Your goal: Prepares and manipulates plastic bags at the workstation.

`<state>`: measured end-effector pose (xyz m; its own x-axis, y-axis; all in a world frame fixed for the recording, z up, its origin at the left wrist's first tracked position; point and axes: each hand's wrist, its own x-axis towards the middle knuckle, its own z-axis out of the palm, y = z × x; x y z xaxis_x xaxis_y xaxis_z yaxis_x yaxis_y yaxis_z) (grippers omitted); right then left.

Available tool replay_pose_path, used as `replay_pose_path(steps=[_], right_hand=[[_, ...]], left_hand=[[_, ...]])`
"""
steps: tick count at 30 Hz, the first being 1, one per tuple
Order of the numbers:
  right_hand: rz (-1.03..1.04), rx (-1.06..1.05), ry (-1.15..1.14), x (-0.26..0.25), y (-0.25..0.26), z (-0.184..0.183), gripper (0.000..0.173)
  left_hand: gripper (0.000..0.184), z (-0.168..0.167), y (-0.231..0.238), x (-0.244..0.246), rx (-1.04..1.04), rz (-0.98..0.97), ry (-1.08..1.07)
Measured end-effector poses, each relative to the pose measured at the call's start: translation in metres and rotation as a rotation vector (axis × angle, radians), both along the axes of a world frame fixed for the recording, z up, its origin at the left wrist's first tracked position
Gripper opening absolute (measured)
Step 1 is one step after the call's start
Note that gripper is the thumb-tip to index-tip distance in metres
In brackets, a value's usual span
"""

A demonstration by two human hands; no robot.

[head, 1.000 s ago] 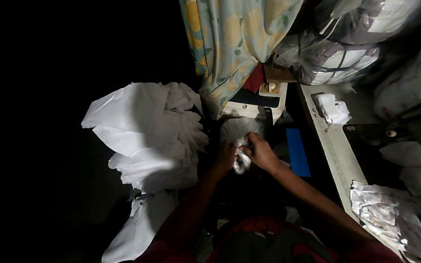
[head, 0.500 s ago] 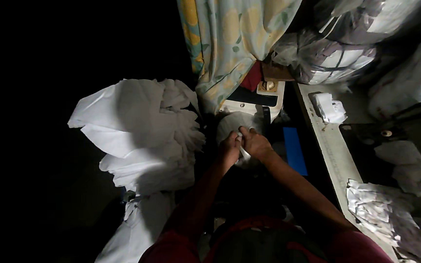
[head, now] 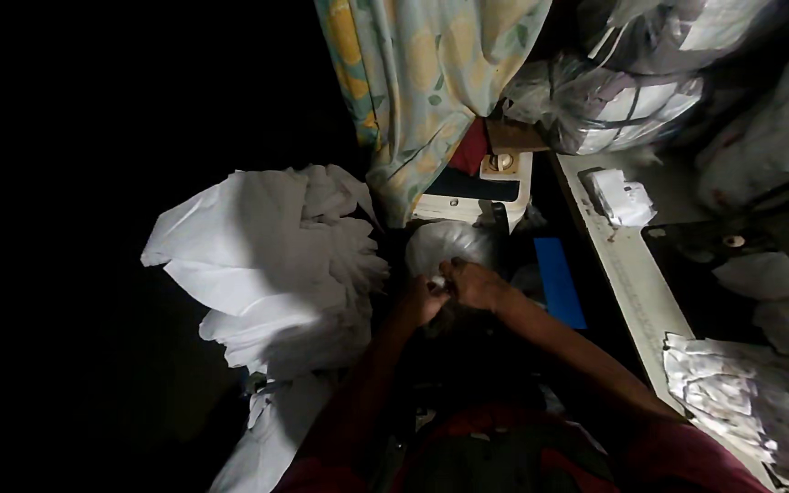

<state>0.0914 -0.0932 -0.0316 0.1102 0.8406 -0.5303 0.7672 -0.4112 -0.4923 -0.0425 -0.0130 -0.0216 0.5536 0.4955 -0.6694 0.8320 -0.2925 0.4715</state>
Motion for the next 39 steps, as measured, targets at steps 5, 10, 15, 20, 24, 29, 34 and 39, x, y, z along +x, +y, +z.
replay_pose_path(steps=[5,10,15,20,24,29,34,39], right_hand=[[0.049,0.051,0.006,-0.008,0.002,0.004,0.047],[0.044,0.009,0.043,-0.004,0.003,0.005,0.039],[0.068,0.037,0.107,0.008,-0.002,0.004,0.039],[-0.005,-0.043,0.041,-0.004,-0.002,0.011,0.043],[-0.034,-0.098,-0.021,-0.013,-0.009,0.005,0.052],[0.002,-0.106,-0.079,-0.01,-0.016,0.002,0.051],[-0.013,-0.056,-0.052,-0.001,-0.011,0.004,0.049],[-0.023,-0.072,-0.058,0.0,-0.004,0.012,0.047]], left_hand=[[0.044,0.002,-0.013,0.012,0.127,-0.231,0.266],[0.042,0.009,-0.024,0.011,0.242,-0.369,0.235],[0.047,0.005,-0.023,0.007,0.304,-0.408,0.196],[0.044,-0.004,-0.022,-0.001,0.409,-0.458,0.072],[0.036,-0.021,-0.02,-0.009,0.466,-0.464,-0.118],[0.035,-0.034,-0.015,-0.012,0.455,-0.42,-0.385],[0.04,-0.015,-0.011,-0.005,0.456,-0.461,-0.267],[0.04,-0.002,-0.012,-0.007,0.462,-0.461,-0.237]])
